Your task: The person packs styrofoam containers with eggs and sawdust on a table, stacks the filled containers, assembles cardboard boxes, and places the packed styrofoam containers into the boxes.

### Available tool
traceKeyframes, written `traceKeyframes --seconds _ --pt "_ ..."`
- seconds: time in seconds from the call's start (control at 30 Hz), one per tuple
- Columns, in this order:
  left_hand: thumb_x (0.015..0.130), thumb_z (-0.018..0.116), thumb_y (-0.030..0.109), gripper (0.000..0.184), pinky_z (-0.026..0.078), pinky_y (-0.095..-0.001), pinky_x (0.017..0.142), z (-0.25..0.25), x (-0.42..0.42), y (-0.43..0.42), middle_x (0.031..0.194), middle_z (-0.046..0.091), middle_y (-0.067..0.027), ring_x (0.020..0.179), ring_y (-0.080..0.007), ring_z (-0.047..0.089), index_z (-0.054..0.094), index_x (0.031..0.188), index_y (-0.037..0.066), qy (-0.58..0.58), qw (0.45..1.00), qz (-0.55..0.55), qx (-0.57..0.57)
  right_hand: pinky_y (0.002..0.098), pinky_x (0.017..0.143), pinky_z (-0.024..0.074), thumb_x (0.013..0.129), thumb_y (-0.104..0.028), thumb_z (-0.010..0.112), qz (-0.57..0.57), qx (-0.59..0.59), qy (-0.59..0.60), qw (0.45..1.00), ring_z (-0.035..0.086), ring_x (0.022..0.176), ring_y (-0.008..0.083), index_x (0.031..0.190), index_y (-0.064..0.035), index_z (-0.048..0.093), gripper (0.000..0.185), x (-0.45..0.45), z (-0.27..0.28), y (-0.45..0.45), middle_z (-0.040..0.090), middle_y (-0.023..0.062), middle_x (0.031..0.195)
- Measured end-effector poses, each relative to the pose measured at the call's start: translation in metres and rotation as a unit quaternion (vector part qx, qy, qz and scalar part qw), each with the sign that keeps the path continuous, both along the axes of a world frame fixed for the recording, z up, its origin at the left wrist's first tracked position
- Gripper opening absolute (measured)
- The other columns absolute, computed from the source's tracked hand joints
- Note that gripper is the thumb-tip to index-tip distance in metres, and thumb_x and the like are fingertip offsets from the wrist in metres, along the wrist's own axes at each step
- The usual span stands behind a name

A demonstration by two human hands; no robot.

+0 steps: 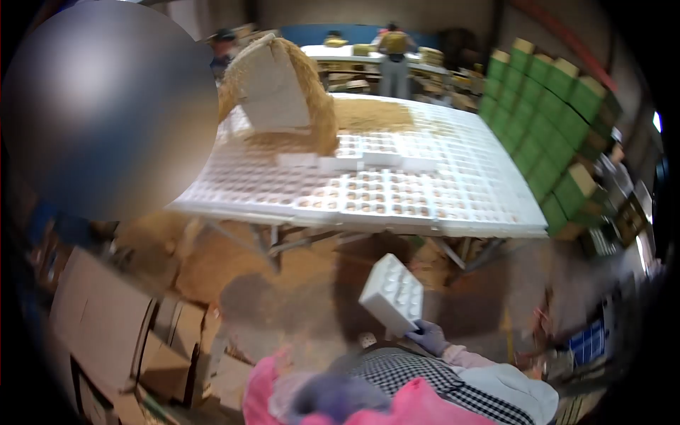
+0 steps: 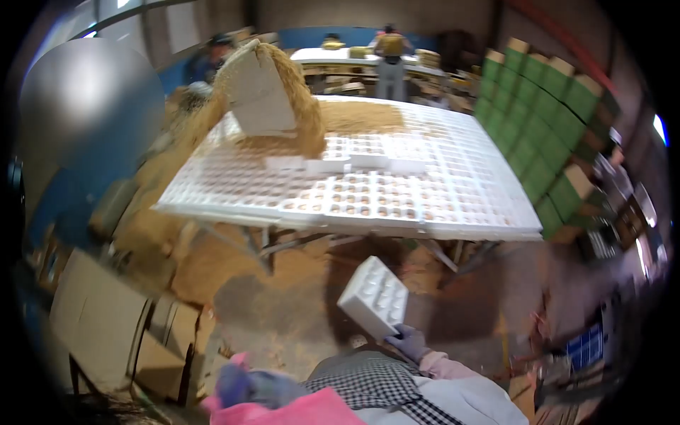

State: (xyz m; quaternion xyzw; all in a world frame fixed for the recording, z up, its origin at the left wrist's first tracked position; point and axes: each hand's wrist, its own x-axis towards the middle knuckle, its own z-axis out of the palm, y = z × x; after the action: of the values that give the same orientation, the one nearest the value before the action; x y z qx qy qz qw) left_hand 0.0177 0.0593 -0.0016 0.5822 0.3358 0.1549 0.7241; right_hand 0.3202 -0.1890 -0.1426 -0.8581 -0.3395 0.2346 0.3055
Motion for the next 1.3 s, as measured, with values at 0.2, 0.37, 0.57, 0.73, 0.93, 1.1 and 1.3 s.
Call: traceKeyframes --seconds 0.2,0.37,0.57,0.73,0.93,1.1,1.3 --pt "0.090 0.054 0.039 0.046 0.047 -0.0489 0.088 0.015 0.084 0.002 0.118 0.056 -0.0153 0.100 -0.0259 0.059 0.054 0.118 0.003 0.002 0.991 -0.128 0.023 0.0357 0.073 0.0501 0.079 -0.037 0.069 0.069 0.075 -0.003 0.995 0.065 0.081 0.0255 0.103 -0.0083 0.064 0.038 0.013 0.050 0.053 0.066 0.0138 0.089" --pt "0.089 0.055 0.040 0.047 0.047 -0.0485 0.089 0.042 0.118 -0.011 0.120 0.056 -0.0144 0.101 -0.0242 0.059 0.054 0.119 0.004 -0.022 0.975 -0.220 0.034 0.0383 0.074 0.0501 0.076 -0.027 0.070 0.106 0.153 -0.094 0.978 0.063 0.085 0.0309 0.100 -0.0061 0.063 0.033 0.050 0.061 0.092 0.063 0.0165 0.090" --pt "0.088 0.057 0.042 0.048 0.047 -0.0481 0.089 0.117 0.164 -0.031 0.122 0.056 -0.0133 0.102 -0.0221 0.059 0.054 0.120 0.006 -0.112 0.919 -0.379 0.009 0.0355 0.070 0.0502 0.076 -0.028 0.071 0.007 0.166 -0.076 0.983 0.064 0.078 0.0273 0.099 -0.0029 0.064 0.035 0.117 0.061 0.097 0.063 0.0158 0.087" --pt "0.087 0.059 0.044 0.050 0.048 -0.0477 0.090 0.198 0.218 -0.054 0.124 0.055 -0.0125 0.103 -0.0205 0.059 0.055 0.121 0.007 -0.215 0.825 -0.521 -0.049 0.0349 0.064 0.0503 0.074 -0.025 0.073 -0.059 0.175 -0.120 0.976 0.066 0.072 0.0267 0.096 -0.0025 0.064 0.033 0.176 0.062 0.086 0.066 0.0161 0.080" --pt "0.092 0.053 0.018 0.021 0.047 -0.0270 0.077 0.162 0.297 -0.046 0.092 0.058 -0.0058 0.087 -0.0123 0.056 0.051 0.109 0.005 -0.245 0.820 -0.517 -0.027 0.0393 0.066 0.0491 0.076 -0.030 0.070 -0.088 0.066 -0.230 0.967 0.065 0.073 0.0300 0.092 -0.0069 0.065 0.028 0.251 0.097 0.106 0.066 0.0142 0.083" --pt "0.088 0.060 0.016 0.030 0.047 -0.0286 0.088 0.023 0.343 0.076 0.107 0.060 -0.0076 0.100 -0.0172 0.057 0.057 0.115 0.004 -0.137 0.974 -0.145 0.105 0.0426 0.069 0.0479 0.077 -0.035 0.067 -0.100 -0.032 -0.240 0.965 0.063 0.078 0.0315 0.096 -0.0099 0.064 0.031 0.317 0.071 0.130 0.065 0.0151 0.087" --pt "0.081 0.063 0.023 0.042 0.049 -0.0330 0.082 -0.042 0.317 0.291 0.103 0.063 -0.0178 0.095 -0.0229 0.061 0.056 0.118 0.003 0.086 0.947 0.162 0.265 0.0419 0.077 0.0487 0.075 -0.035 0.068 -0.073 -0.045 -0.224 0.971 0.062 0.087 0.0310 0.129 -0.0126 0.049 0.062 0.333 0.042 0.155 0.064 0.0143 0.094"
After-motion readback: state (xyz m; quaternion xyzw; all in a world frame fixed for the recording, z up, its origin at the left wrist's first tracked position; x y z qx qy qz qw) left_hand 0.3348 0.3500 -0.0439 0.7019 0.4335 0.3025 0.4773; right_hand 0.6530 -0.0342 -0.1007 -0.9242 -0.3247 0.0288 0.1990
